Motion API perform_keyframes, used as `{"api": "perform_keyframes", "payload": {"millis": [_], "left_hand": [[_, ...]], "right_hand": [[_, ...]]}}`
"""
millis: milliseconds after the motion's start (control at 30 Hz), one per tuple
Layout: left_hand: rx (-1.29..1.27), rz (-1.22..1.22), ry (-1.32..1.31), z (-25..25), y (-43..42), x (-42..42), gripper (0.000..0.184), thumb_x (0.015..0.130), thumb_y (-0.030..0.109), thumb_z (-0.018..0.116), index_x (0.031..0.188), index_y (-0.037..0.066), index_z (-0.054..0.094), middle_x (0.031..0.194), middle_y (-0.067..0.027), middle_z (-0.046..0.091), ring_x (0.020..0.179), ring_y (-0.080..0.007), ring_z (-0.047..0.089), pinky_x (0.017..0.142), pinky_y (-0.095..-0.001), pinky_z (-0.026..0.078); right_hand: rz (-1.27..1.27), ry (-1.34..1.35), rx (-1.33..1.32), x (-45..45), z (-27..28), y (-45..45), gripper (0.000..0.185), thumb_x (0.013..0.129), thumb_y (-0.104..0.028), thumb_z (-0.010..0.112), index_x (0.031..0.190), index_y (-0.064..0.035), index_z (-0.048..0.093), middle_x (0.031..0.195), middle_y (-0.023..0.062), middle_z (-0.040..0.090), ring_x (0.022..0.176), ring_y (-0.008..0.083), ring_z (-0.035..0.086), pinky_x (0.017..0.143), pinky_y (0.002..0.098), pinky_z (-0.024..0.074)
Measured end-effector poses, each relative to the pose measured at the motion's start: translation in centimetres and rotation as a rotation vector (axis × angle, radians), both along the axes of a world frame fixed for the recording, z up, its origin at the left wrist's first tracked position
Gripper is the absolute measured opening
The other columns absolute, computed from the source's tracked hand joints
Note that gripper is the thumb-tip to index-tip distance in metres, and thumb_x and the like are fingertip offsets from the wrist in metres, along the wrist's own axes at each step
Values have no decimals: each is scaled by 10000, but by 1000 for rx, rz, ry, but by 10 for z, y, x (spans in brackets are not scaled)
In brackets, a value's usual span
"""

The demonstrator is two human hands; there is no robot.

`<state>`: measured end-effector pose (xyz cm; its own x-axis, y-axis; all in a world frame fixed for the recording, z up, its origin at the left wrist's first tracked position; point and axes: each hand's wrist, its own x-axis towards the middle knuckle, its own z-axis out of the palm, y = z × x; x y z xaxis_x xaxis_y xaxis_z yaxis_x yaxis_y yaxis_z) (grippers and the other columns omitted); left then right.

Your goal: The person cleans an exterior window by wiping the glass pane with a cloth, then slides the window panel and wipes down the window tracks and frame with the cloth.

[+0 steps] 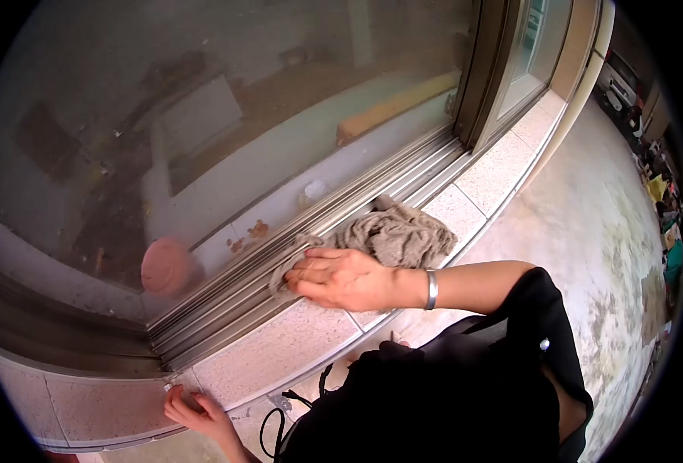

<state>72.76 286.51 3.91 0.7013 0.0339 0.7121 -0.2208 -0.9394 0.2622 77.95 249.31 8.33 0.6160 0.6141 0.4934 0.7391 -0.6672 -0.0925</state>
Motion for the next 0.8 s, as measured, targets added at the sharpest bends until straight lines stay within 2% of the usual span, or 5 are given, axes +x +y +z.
{"api": "perform_keyframes", "payload": {"millis": [267, 433, 467, 567, 800], "left_hand": [[36, 39, -7, 0, 2, 2, 225, 828, 158, 491, 953, -22, 536, 974, -164, 522, 934, -337, 461, 827, -437, 359], [43, 53, -6, 1, -1, 5, 222, 842, 157, 480, 955, -24, 541, 968, -163, 522, 930, -335, 472, 839, -436, 367], [178, 81, -104, 15, -12, 5, 236, 911, 236, 521, 907, 16, 608, 918, -151, 570, 842, -317, 533, 758, -452, 425], [127, 59, -87, 16, -14, 6, 317, 923, 327, 504, 927, 25, 600, 909, -155, 552, 831, -333, 505, 764, -460, 390], [126, 77, -50, 14, -12, 4, 209, 889, 204, 554, 959, 18, 618, 934, -161, 565, 867, -333, 521, 796, -465, 416]], "right_hand": [[-391, 37, -91, -30, 11, -120, 236, 825, -157, 629, 1016, -53, 539, 1117, 79, 618, 1055, 209, 595, 1020, 383, 412], [-796, -85, -100, -43, -1, -188, 271, 808, -88, 618, 1047, 0, 524, 1071, 131, 604, 1000, 281, 581, 978, 403, 409], [-866, -170, -89, -45, -3, -197, 304, 817, -97, 594, 1083, 26, 513, 1087, 149, 589, 1033, 289, 553, 970, 407, 391], [-1084, -160, -105, -44, -6, -209, 324, 835, -137, 565, 1108, 31, 517, 1104, 157, 579, 1071, 290, 529, 978, 401, 378], [-1166, -175, -319, -33, -8, -210, 340, 804, -218, 561, 1039, 25, 591, 1024, 130, 612, 1019, 233, 507, 841, 335, 377]]}}
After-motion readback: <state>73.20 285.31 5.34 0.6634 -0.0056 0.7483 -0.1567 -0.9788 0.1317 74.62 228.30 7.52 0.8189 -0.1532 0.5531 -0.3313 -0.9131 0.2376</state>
